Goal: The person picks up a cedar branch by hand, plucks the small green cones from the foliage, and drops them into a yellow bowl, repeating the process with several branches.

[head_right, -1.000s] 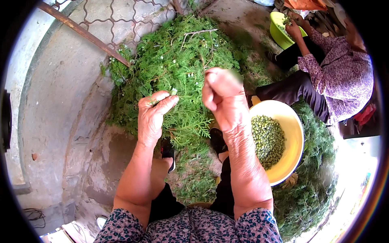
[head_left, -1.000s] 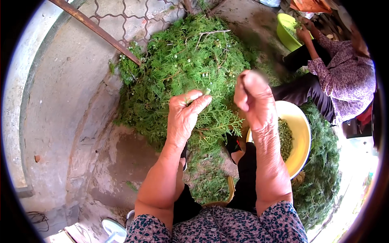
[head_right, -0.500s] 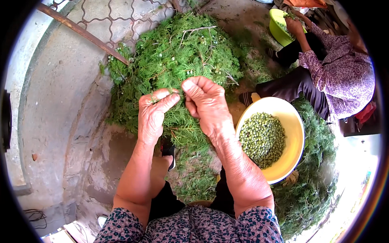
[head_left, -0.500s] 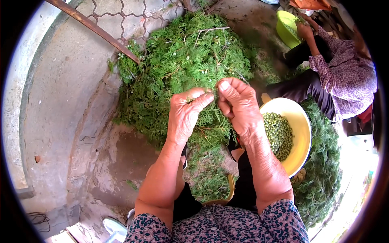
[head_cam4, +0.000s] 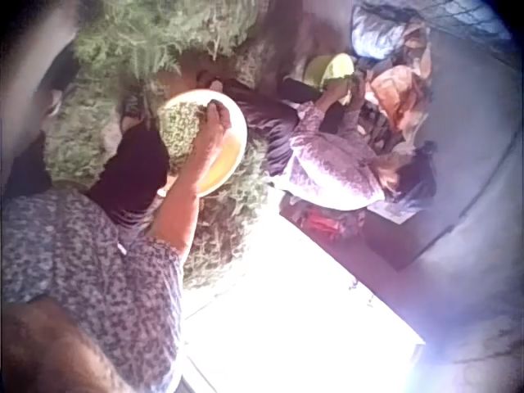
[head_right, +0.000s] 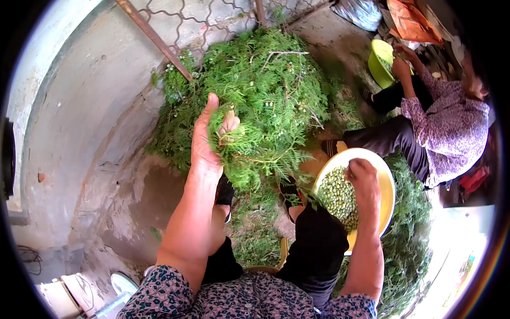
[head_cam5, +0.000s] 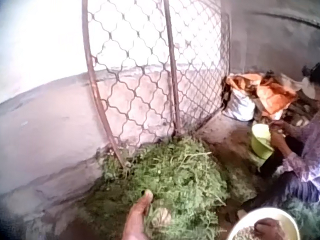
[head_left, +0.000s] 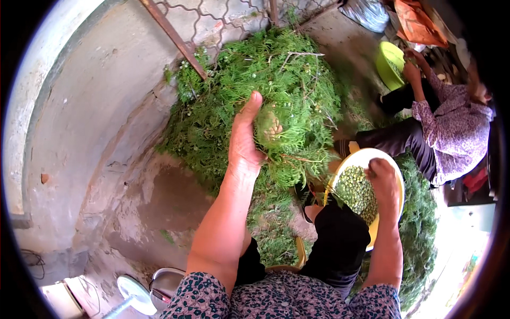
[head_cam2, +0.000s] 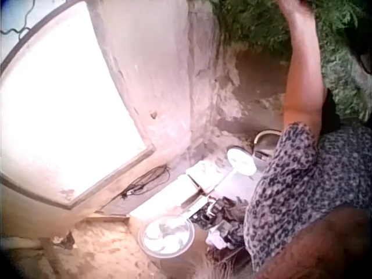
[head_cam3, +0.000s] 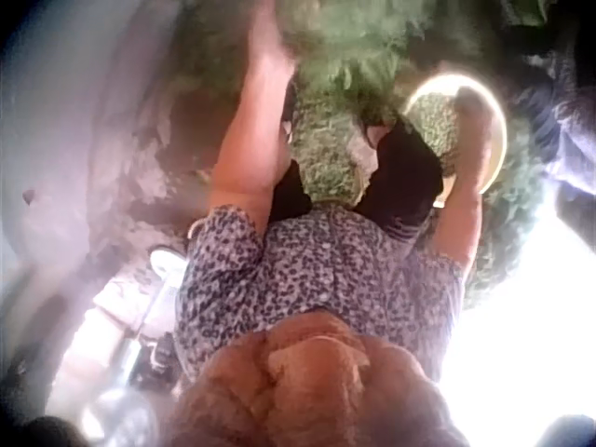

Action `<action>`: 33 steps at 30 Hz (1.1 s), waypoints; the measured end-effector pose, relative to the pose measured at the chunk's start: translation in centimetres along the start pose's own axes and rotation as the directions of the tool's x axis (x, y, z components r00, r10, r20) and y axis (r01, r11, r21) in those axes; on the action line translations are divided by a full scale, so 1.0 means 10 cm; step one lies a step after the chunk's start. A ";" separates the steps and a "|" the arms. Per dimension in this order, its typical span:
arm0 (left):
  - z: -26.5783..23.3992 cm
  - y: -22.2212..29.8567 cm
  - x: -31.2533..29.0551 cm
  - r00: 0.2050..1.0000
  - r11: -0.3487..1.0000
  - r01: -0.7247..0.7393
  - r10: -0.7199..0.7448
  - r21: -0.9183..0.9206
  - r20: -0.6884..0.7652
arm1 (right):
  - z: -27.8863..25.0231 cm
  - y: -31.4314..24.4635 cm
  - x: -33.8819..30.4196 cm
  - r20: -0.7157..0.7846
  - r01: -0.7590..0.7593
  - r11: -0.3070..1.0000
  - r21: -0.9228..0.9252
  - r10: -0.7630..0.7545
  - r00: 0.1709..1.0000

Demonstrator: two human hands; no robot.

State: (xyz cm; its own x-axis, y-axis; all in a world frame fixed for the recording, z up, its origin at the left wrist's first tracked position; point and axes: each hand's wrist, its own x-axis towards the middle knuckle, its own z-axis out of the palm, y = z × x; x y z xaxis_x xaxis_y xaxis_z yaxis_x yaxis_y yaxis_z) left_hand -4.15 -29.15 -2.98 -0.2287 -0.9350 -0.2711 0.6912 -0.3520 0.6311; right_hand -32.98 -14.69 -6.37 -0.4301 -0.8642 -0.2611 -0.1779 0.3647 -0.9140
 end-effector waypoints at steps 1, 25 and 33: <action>-0.08 -0.02 0.05 0.995 0.992 0.010 0.002 -0.124 0.099 | -0.12 0.23 -0.05 -0.068 -0.132 0.983 0.127 0.141 0.988; -0.47 0.12 0.52 0.274 0.846 0.320 0.348 -0.426 0.896 | 0.92 -0.96 -0.17 0.551 0.618 0.673 -0.407 -0.358 0.754; -0.48 0.23 0.34 0.511 0.852 0.157 0.363 -0.500 0.779 | 0.92 -0.93 -0.22 0.470 0.544 0.812 -0.212 -0.404 0.785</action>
State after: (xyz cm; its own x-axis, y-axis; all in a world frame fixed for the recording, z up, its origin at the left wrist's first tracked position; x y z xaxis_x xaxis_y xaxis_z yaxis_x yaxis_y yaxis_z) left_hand -0.07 -32.96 -5.92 -0.4003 -0.6389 0.6569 0.8954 -0.4252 0.1321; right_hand -22.21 -19.35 -0.15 0.1497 -0.9886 0.0180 -0.5660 -0.1006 -0.8183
